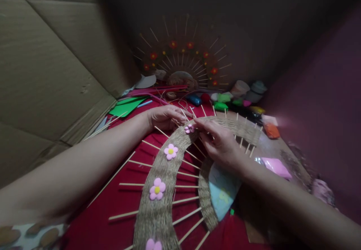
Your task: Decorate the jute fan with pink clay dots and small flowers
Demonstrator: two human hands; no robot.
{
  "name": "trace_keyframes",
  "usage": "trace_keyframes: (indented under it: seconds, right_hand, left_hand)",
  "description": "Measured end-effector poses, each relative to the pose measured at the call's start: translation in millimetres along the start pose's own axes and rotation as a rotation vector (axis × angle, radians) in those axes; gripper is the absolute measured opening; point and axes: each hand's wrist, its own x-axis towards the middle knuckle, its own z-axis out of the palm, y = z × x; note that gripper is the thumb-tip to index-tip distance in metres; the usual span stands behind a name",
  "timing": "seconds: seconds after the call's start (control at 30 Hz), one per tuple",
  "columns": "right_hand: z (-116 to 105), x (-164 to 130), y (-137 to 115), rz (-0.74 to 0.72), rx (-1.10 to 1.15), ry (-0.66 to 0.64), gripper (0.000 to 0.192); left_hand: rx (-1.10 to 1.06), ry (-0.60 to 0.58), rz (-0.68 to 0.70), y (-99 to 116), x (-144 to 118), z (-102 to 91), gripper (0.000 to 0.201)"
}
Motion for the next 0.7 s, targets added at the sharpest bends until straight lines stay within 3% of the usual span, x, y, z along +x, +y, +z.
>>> trace_keyframes:
  seconds: [0.43, 0.7]
  right_hand:
    - [-3.7, -0.4, 0.1, 0.024, 0.034, -0.033, 0.048]
    - [-2.4, 2.5, -7.1, -0.231, -0.099, -0.051, 0.044]
  left_hand:
    - [0.014, -0.036, -0.001, 0.1, 0.3, 0.2, 0.037]
    - [-0.028, 0.026, 0.008, -2.0, 0.0, -1.4, 0.037]
